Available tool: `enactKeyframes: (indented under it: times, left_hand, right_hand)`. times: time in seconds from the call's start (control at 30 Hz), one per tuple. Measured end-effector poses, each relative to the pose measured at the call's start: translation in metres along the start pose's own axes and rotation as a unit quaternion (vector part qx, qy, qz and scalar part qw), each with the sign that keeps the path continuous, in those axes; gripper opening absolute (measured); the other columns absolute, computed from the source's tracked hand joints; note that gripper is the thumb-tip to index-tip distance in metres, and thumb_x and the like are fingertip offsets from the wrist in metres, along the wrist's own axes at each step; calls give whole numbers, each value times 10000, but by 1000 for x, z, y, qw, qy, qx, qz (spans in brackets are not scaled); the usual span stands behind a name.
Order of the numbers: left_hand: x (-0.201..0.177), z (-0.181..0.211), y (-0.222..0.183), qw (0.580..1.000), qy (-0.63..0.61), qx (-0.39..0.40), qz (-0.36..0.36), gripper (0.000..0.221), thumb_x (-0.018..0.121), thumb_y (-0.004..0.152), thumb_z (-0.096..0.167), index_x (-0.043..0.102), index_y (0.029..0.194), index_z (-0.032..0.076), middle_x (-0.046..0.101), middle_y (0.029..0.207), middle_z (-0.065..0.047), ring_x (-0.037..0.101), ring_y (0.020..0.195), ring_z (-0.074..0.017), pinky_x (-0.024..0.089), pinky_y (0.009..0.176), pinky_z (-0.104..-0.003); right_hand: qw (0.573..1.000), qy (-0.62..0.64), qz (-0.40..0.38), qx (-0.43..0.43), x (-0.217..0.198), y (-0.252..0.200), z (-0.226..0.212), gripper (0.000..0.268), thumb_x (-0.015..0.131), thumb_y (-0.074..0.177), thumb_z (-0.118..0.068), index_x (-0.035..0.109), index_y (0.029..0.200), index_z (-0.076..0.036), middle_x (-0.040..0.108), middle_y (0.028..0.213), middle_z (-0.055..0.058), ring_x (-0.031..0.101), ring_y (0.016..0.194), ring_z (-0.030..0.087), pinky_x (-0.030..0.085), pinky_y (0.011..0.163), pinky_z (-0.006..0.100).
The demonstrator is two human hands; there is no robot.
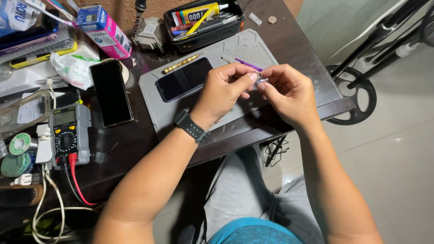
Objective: Trimming excess film from a smartphone screen and preparing cable ties at a repair bench.
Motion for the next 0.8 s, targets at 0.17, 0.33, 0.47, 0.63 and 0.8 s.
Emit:
enactKeyframes:
  times: [0.17, 0.33, 0.47, 0.63, 0.8]
  left_hand:
    - [-4, -26, 7, 991, -83, -107, -21, 178, 824, 1026, 198, 847, 1090, 34, 802, 931, -108, 839, 870, -178, 777, 731, -344]
    - [-4, -16, 5, 978, -141, -149, -33, 179, 792, 1019, 204, 819, 983, 31, 811, 910, -147, 850, 832, -213, 787, 753, -390]
    - [-2, -7, 2, 974, -168, -141, -63, 188, 785, 1040, 175, 812, 990, -4, 830, 948, -170, 853, 888, -215, 784, 844, -410]
    - [-3, -15, 1, 972, -165, -120, -118, 201, 791, 1117, 181, 808, 1093, -17, 849, 1101, -164, 860, 1036, -228, 770, 944, -403]
    - [-5, -23, 5, 978, -142, -99, -119, 196, 731, 1124, 99, 816, 1144, -76, 845, 1121, -197, 857, 1004, -242, 777, 930, -422]
  right_hand:
    - [1000, -9, 12, -5, -8, 1, 9, 237, 845, 1078, 93, 796, 1303, 37, 805, 993, 190, 807, 837, 203, 678, 710, 324]
    - [998, -40, 29, -37, -8, -2, -3, 212, 874, 1071, 89, 822, 1272, 42, 824, 1019, 195, 797, 911, 185, 684, 768, 340]
    - [991, -66, 69, -89, -6, -5, -15, 240, 893, 1079, 119, 814, 1297, 57, 846, 1066, 199, 808, 1002, 191, 697, 849, 363]
    - [989, -59, 85, -102, -9, -6, -18, 263, 867, 1123, 81, 767, 1367, 78, 848, 1114, 228, 787, 1027, 184, 699, 865, 367]
    - [986, -81, 105, -105, -10, -7, -21, 282, 891, 1123, 48, 788, 1386, 49, 858, 1083, 217, 757, 959, 146, 677, 846, 332]
Point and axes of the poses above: each hand's wrist, its own y-axis towards the middle knuckle, its own x-axis out of the palm, z = x × y, the point moved 3 cm from there along y, towards the middle knuckle
